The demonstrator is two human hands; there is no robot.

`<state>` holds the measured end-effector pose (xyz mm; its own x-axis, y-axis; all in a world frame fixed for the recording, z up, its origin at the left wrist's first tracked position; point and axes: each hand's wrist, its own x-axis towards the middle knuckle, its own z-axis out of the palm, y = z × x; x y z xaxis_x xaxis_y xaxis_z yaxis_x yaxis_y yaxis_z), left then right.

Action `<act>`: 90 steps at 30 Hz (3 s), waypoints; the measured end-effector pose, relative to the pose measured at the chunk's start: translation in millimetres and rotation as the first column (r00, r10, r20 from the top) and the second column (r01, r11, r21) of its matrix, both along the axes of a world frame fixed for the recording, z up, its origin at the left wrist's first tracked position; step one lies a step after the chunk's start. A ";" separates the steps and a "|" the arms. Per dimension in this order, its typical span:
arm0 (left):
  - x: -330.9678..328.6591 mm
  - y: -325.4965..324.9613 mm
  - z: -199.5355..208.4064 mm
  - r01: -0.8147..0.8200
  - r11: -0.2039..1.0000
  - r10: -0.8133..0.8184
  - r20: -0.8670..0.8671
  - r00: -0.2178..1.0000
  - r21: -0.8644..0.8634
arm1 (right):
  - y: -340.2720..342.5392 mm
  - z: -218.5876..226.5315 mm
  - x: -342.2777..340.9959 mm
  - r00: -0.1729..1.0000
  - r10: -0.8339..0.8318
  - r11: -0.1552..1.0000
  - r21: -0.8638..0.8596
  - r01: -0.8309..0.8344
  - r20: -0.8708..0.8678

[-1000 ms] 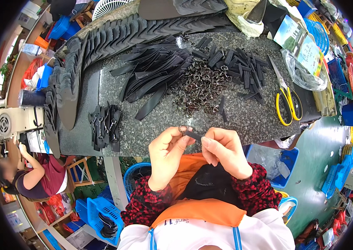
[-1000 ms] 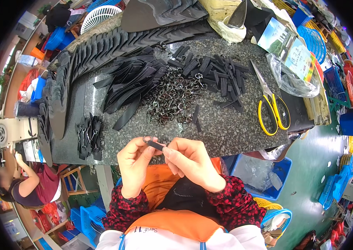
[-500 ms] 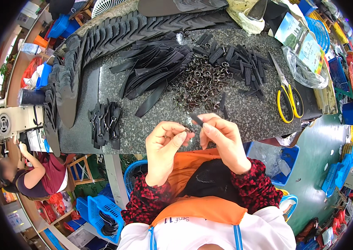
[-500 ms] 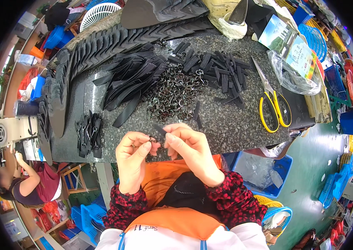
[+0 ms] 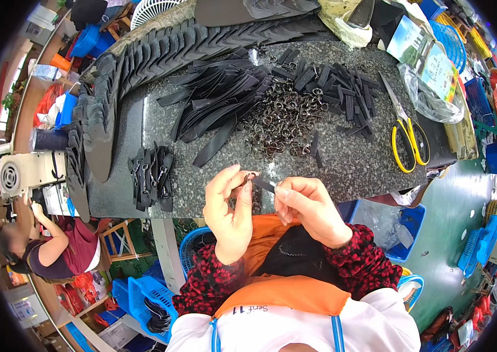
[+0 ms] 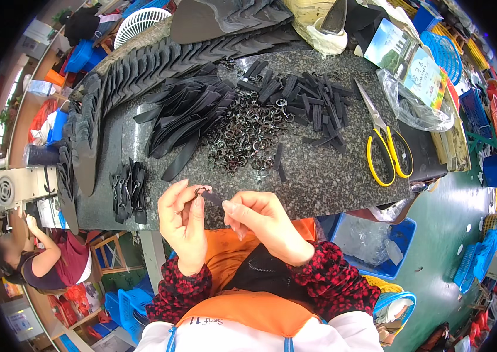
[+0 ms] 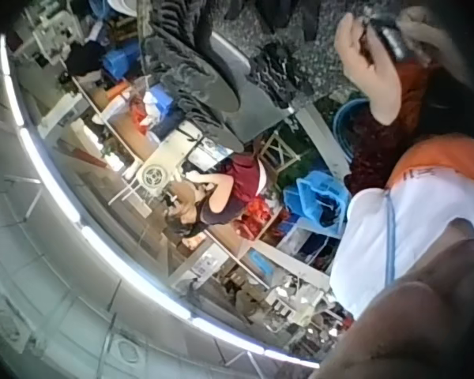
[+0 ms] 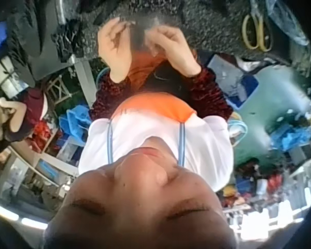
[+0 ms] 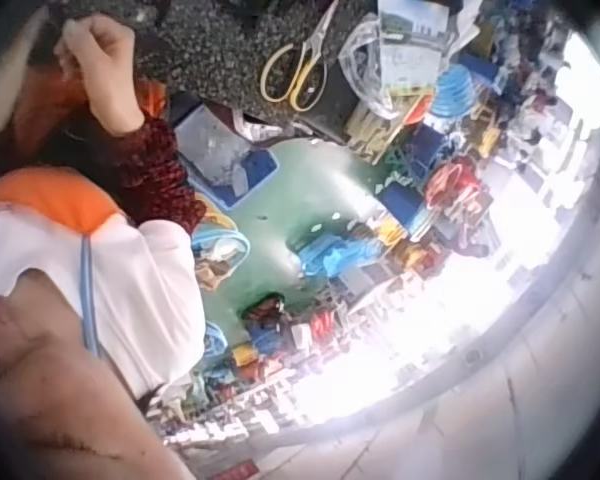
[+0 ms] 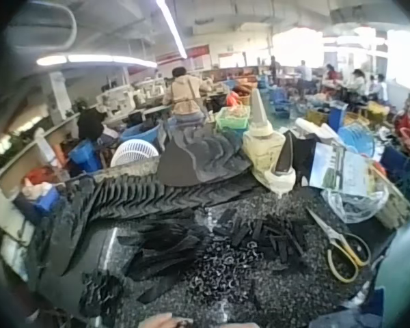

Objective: The person assembles shoe components by threading metal rings onto small straps by hand and trimming strap pieces with scissors.

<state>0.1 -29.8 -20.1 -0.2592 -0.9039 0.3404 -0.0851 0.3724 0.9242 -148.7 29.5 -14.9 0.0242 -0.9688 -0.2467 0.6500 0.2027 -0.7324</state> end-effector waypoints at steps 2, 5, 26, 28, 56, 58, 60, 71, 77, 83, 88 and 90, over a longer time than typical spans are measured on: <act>-1.0 0.3 -2.0 -0.002 0.999 0.003 0.019 1.000 -0.046 | 0.8 -3.1 4.1 1.000 0.004 1.000 0.012 -0.004 0.018; -0.8 -0.1 -4.4 0.007 0.987 0.005 0.078 0.997 -0.160 | 1.6 -5.9 8.7 0.998 -0.002 1.000 0.008 0.002 0.066; -1.9 2.7 15.0 0.351 0.866 -0.304 -0.182 0.935 0.357 | -18.1 -7.8 -11.5 0.943 -0.136 0.963 -0.264 0.054 -0.303; -2.6 1.1 13.0 0.354 0.835 -0.269 -0.249 0.930 0.420 | -18.7 -9.6 -11.8 0.874 -0.204 0.950 -0.305 0.068 -0.440; 31.2 -78.8 2.3 0.012 0.926 0.345 0.859 0.378 -0.377 | -13.8 9.7 -23.5 0.327 -0.618 0.767 -0.639 0.055 -0.715; 35.5 -81.1 3.0 -0.026 0.886 0.400 0.734 0.548 -0.463 | -14.0 8.8 -23.8 0.390 -0.598 0.769 -0.638 0.034 -0.700; 32.0 -75.7 12.4 -0.173 0.901 0.372 0.506 0.778 -0.397 | -12.5 8.4 -24.5 0.439 -0.557 0.791 -0.611 0.022 -0.705; -7.2 -38.9 19.3 0.159 0.945 -0.092 -0.235 0.968 0.285 | -6.8 16.1 -21.7 0.571 -0.366 0.871 -0.486 -0.067 -0.735; -25.6 -27.8 21.4 0.341 0.837 -0.153 -0.415 0.897 0.429 | -18.5 18.6 -24.8 0.606 -0.354 0.885 -0.465 -0.030 -0.713; -28.3 -21.7 27.0 0.327 0.818 -0.161 -0.357 0.920 0.473 | -25.0 11.6 -24.6 0.788 -0.304 0.933 -0.336 0.131 -0.535; -28.2 -19.7 27.1 0.318 0.810 -0.169 -0.323 0.931 0.492 | -21.4 13.7 -21.3 0.720 -0.384 0.911 -0.366 0.191 -0.578; -30.1 -16.8 24.4 0.293 0.816 -0.138 -0.324 0.936 0.499 | -16.8 18.5 -21.9 0.683 -0.373 0.924 -0.322 0.209 -0.628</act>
<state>-30.1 -46.6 4.4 -0.4405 -0.8929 -0.0929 0.2103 -0.2032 0.9563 -170.6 12.7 3.5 -0.3587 -0.9255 0.1216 -0.0267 -0.1200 -0.9924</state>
